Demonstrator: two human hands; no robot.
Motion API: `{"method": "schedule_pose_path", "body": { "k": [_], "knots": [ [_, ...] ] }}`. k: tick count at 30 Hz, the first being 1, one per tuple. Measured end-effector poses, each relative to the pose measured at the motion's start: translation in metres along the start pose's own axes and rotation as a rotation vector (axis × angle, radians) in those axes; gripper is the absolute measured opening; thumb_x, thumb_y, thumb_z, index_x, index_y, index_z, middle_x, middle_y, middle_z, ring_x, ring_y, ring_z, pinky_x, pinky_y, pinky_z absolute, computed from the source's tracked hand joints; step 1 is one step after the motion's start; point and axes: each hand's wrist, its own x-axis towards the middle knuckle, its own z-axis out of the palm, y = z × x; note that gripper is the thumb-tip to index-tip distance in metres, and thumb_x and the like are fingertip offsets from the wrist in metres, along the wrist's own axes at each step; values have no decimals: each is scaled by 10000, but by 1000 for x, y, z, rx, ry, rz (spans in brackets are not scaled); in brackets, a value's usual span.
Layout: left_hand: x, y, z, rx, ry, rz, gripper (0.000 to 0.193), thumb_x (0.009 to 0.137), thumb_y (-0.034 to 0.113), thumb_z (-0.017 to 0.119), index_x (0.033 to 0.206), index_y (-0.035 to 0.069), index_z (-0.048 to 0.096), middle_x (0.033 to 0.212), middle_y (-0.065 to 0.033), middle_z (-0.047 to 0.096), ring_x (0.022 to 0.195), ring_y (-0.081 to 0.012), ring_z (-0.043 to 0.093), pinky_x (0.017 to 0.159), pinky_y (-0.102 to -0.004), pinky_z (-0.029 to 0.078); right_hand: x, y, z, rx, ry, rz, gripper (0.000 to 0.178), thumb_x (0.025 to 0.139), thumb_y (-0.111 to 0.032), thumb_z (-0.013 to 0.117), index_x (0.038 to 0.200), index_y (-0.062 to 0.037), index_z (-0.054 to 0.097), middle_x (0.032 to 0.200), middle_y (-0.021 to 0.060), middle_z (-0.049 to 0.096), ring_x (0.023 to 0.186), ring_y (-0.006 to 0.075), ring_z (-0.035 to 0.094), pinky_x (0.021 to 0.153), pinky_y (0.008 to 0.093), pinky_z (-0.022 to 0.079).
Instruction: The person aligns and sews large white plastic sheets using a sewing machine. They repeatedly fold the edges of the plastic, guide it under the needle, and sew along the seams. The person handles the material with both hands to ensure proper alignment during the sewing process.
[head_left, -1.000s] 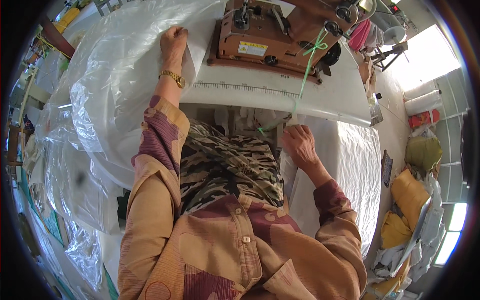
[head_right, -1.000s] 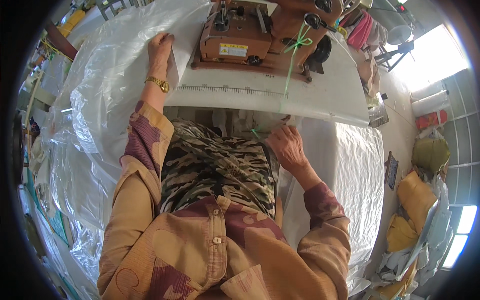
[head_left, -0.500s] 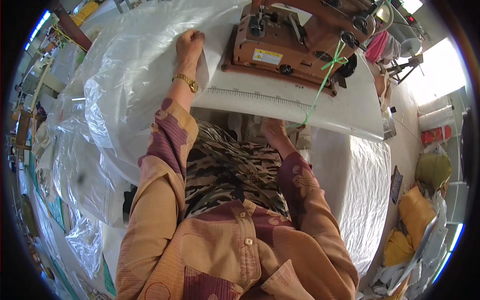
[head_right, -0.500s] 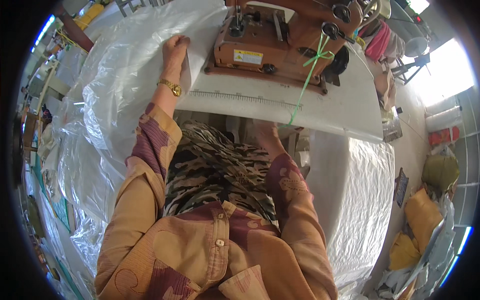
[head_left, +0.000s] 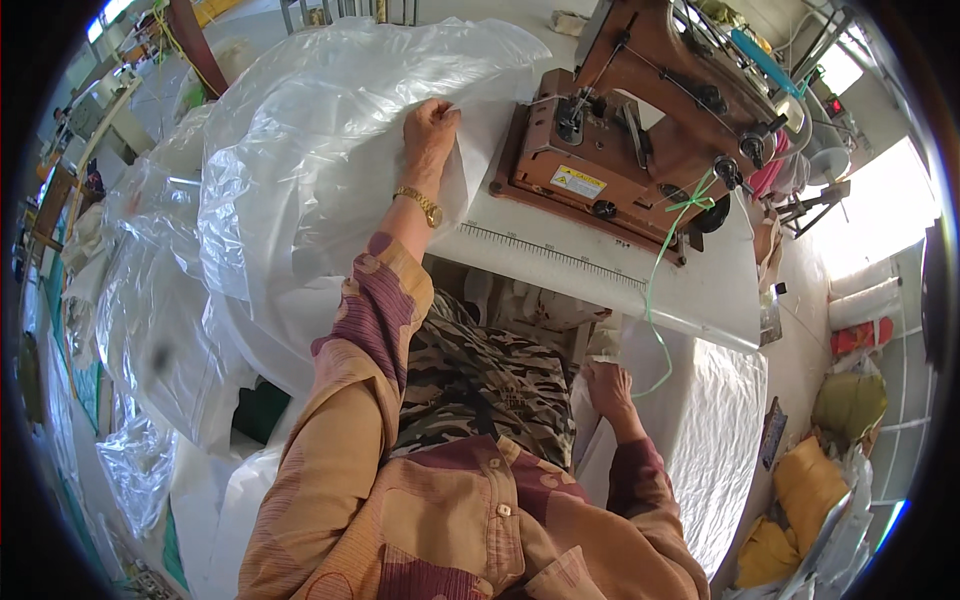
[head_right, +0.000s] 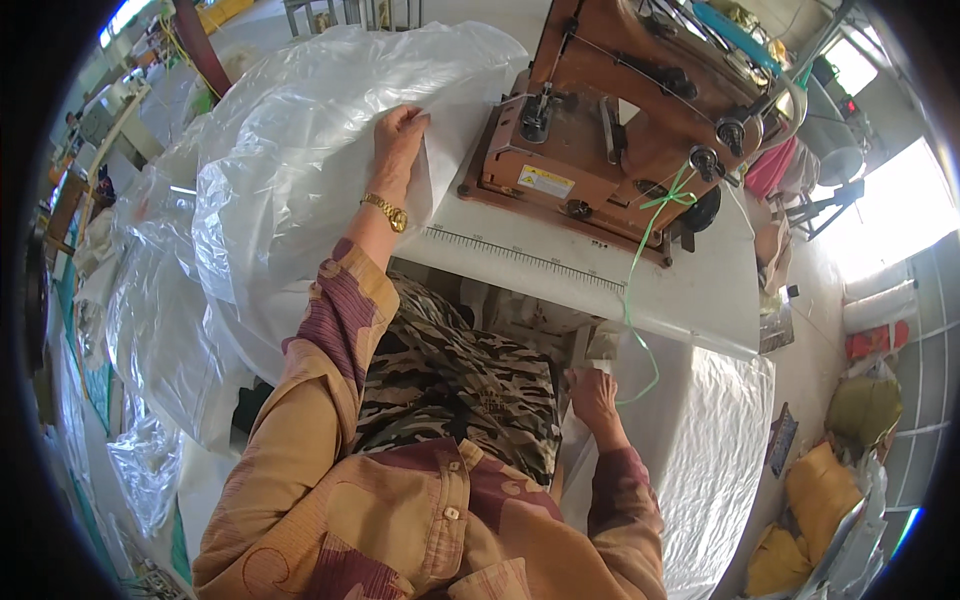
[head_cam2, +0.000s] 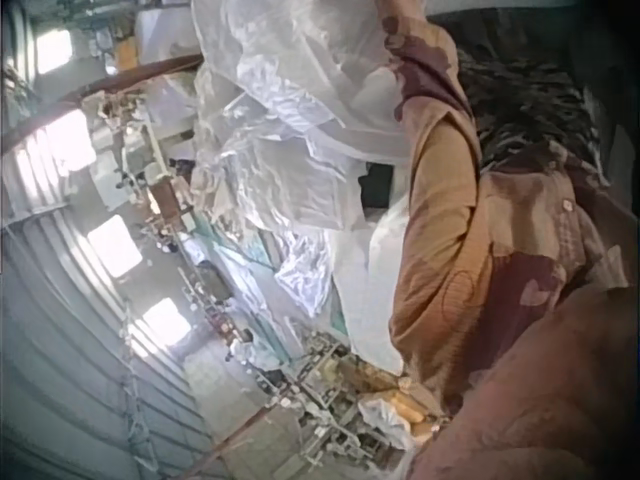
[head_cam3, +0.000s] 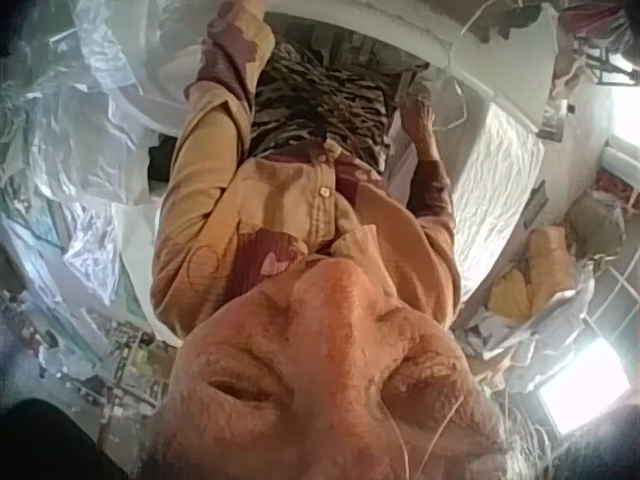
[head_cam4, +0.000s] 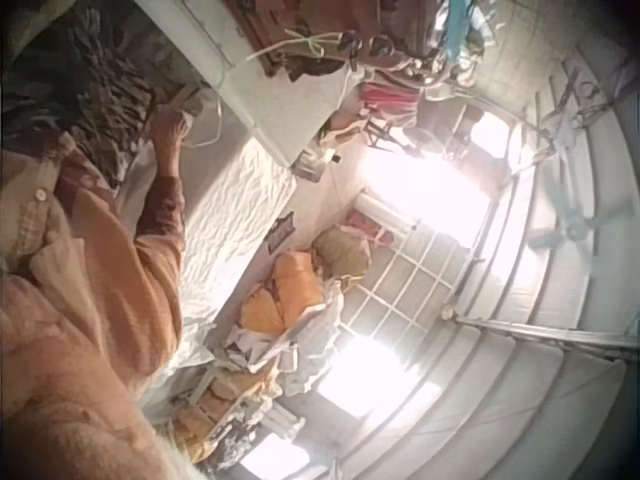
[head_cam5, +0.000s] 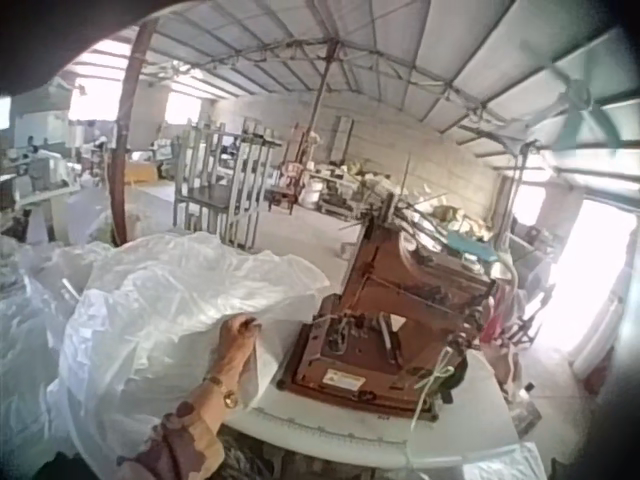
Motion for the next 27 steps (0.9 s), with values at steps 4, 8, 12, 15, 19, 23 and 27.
{"method": "schedule_pose_path", "body": {
  "k": [4, 8, 12, 15, 19, 23, 27],
  "knots": [
    [-3, 8, 2, -203, 19, -52, 158, 819, 131, 665, 886, -7, 704, 727, -19, 659, 658, -105, 578, 634, -273, 461, -18, -72, -95, 448, 185, -325, 280, 918, -276, 660, 991, -10, 708, 845, 192, 668, 782, 399, 645, 673, 457, 491],
    [-6, 15, -3, -471, -7, -171, 124, 842, 110, 666, 898, 1, 685, 800, 18, 632, 723, -73, 539, 678, -245, 436, -16, -139, -178, 275, 349, -430, 379, 887, -276, 706, 1172, -36, 638, 923, 165, 638, 768, 362, 634, 647, 428, 486],
    [-4, 11, -11, -610, 15, -175, 111, 854, 84, 655, 923, -1, 678, 833, 12, 637, 746, -67, 547, 700, -232, 441, 33, -184, -219, 38, 704, -566, 303, 897, -256, 695, 1105, -41, 646, 869, 151, 571, 686, 340, 601, 586, 437, 472],
    [-9, 28, -9, -654, 85, -212, 68, 839, 78, 650, 850, 18, 680, 730, 29, 598, 652, -60, 490, 617, -225, 394, 89, -199, -236, -53, 890, -553, 266, 902, -268, 686, 1017, -34, 634, 886, 148, 590, 696, 334, 635, 569, 440, 494],
    [-9, 26, -1, -719, 63, -247, 66, 840, 80, 646, 841, 20, 673, 718, 31, 588, 641, -57, 486, 600, -217, 385, 151, -207, -246, -238, 845, -427, 233, 909, -251, 669, 956, -24, 641, 902, 145, 627, 747, 334, 678, 601, 431, 536],
    [-10, 21, -1, -732, 22, -254, 64, 843, 70, 649, 866, 15, 670, 762, 15, 618, 679, -67, 519, 644, -221, 418, 187, -210, -249, -329, 831, -463, 182, 915, -214, 651, 919, -31, 655, 894, 150, 655, 769, 328, 692, 636, 436, 552],
    [-11, 25, -2, -681, 0, -245, 72, 842, 67, 649, 883, 13, 673, 775, 15, 624, 696, -76, 531, 668, -222, 431, 196, -213, -246, -223, 827, -441, 277, 919, -307, 656, 874, -35, 628, 889, 149, 663, 813, 352, 678, 674, 457, 529]
  ]
}}
